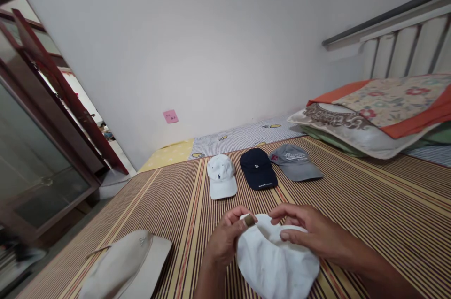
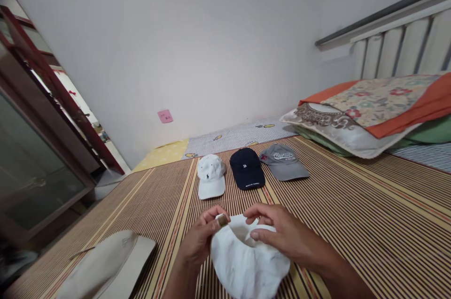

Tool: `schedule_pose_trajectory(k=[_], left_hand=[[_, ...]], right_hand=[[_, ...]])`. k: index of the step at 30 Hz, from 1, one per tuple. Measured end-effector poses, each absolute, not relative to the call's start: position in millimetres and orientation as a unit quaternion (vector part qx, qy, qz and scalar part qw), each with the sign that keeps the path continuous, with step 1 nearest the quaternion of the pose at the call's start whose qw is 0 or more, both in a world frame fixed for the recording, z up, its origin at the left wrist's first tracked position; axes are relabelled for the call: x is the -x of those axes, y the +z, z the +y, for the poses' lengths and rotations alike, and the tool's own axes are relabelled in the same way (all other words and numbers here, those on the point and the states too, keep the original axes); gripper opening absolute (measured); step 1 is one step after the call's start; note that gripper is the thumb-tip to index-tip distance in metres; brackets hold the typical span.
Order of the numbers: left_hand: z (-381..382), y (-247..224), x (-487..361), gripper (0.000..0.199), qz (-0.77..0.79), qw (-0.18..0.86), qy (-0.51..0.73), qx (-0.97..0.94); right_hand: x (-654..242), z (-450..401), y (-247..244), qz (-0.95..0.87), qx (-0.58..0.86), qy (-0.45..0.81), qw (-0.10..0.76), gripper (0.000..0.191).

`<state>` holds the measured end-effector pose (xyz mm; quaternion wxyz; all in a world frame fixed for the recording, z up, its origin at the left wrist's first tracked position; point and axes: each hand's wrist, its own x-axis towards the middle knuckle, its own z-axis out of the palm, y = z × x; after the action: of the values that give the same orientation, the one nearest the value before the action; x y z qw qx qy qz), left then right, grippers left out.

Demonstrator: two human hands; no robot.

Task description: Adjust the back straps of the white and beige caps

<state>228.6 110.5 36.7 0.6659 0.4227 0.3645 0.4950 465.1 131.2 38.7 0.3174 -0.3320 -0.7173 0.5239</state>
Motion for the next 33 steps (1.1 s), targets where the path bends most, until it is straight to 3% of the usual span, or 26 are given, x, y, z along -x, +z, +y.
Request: schedule_pose_trajectory(k=[6,15,24,33], left_hand=[[111,34,-224,0.044,0.336,0.683,0.508,-0.402],[112,32,-212,0.04,0.304,0.675,0.5,-0.449],[110,30,-207,0.042,0.329,0.663,0.489,-0.462],[110,27,-211,0.042,0.287,0.703,0.493,-0.425]], right_hand=[[-466,133,42,-0.71,0.33,0.529,0.328,0.034],[-474,125,54,-0.769,0.356,0.465,0.257,0.03],[-467,120,57,-0.665,0.293,0.588,0.356,0.039],[-457,116,57,-0.634,0.284,0.568,0.441,0.035]])
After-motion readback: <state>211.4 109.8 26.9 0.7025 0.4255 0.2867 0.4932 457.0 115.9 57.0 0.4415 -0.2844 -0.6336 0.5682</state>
